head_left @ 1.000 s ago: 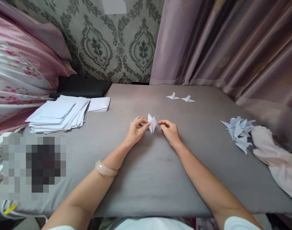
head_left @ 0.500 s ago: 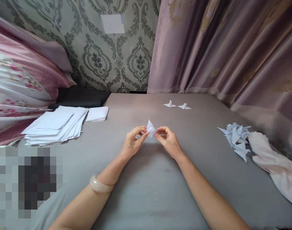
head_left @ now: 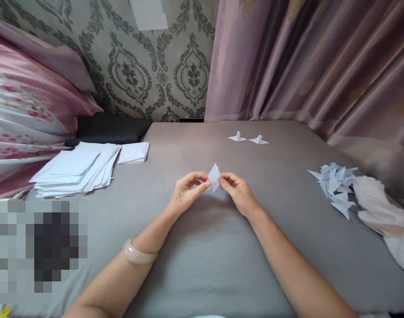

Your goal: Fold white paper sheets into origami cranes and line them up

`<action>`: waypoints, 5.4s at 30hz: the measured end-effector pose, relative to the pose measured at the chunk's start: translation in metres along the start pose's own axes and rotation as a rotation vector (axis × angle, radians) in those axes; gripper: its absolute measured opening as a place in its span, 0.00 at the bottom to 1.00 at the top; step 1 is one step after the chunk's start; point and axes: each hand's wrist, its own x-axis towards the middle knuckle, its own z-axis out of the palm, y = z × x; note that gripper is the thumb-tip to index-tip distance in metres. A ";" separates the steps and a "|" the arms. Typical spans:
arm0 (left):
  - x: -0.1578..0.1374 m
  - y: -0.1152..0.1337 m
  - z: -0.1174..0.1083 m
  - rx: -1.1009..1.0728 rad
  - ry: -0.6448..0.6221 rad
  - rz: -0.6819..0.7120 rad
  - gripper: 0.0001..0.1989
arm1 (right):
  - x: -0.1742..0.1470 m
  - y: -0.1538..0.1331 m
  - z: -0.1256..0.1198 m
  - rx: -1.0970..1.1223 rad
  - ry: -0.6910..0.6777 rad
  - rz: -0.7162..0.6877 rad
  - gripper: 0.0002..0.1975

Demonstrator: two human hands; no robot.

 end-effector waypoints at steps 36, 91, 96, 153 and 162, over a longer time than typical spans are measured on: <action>0.002 -0.007 0.001 -0.312 -0.196 -0.146 0.10 | -0.006 -0.003 0.006 -0.150 -0.145 -0.107 0.10; -0.003 0.001 0.012 -0.182 -0.146 -0.394 0.15 | -0.007 -0.004 0.010 0.029 0.022 0.014 0.09; -0.003 0.001 0.013 -0.044 -0.147 -0.298 0.14 | -0.005 -0.005 0.010 0.033 0.010 -0.002 0.08; 0.001 0.005 0.010 -0.161 0.138 -0.263 0.12 | -0.004 0.000 0.015 0.019 0.097 0.055 0.13; 0.004 -0.002 0.007 -0.119 0.059 -0.344 0.14 | -0.003 0.001 0.011 -0.020 0.098 0.085 0.13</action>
